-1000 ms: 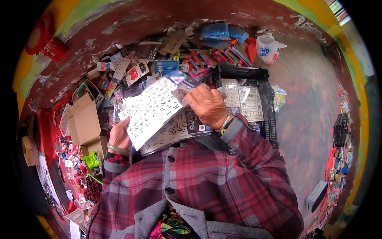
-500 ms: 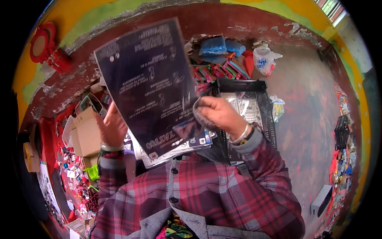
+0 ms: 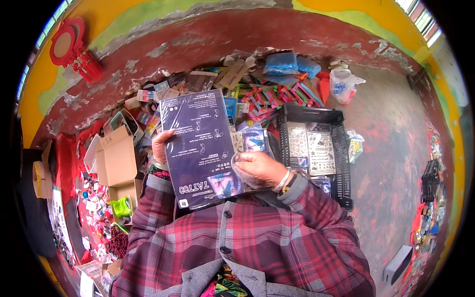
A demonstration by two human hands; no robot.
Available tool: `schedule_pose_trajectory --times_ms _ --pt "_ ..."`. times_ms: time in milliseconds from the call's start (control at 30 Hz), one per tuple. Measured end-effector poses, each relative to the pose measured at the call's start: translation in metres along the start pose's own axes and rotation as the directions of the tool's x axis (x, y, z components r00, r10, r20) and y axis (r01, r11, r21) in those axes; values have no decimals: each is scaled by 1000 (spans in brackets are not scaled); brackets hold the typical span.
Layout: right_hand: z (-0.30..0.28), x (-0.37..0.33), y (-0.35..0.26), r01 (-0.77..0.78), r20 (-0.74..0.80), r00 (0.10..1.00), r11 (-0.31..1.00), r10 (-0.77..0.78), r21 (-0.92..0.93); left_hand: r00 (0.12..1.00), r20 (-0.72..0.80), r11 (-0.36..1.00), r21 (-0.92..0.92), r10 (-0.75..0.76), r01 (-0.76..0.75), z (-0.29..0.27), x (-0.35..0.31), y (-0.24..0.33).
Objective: The person sits on the floor and wipes the surface of several sticker sheets with a small cloth. They handle the sheets one by one, turning them over to clean both sides before placing them into a black plastic crate.
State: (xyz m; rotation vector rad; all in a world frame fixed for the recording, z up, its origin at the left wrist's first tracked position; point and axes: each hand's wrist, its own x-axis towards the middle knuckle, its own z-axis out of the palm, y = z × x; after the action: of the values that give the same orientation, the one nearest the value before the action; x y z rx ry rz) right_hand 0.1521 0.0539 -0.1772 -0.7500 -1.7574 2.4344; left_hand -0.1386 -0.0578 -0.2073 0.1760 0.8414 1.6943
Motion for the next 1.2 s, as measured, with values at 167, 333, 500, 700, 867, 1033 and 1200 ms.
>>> schedule_pose_trajectory --times_ms 167,333,500,700,867,1033,1200 --pt "-51 -4 -27 186 -201 930 867 -307 -462 995 -50 996 -8 -84 83 6 -24 5" --pt "3 28 -67 425 -82 599 403 -797 -811 996 32 997 20 -81 81 46 -29 2" --pt "74 66 -77 560 224 443 73 -868 -825 925 318 978 -62 207 -198 43 -18 -23" --pt "65 94 -103 504 260 254 -102 -931 -857 961 269 972 236 -64 -1 72 -41 -11" --pt "47 100 -121 347 101 205 -24 -974 -938 963 262 977 212 -53 -4 83 -50 -13" --pt "78 83 -94 490 213 250 -67 -944 -869 852 499 595 641 158 -485 70 -45 -11" --pt "57 94 -110 331 172 244 -85 -954 -940 964 264 977 210 -32 -25 77 -57 -12"
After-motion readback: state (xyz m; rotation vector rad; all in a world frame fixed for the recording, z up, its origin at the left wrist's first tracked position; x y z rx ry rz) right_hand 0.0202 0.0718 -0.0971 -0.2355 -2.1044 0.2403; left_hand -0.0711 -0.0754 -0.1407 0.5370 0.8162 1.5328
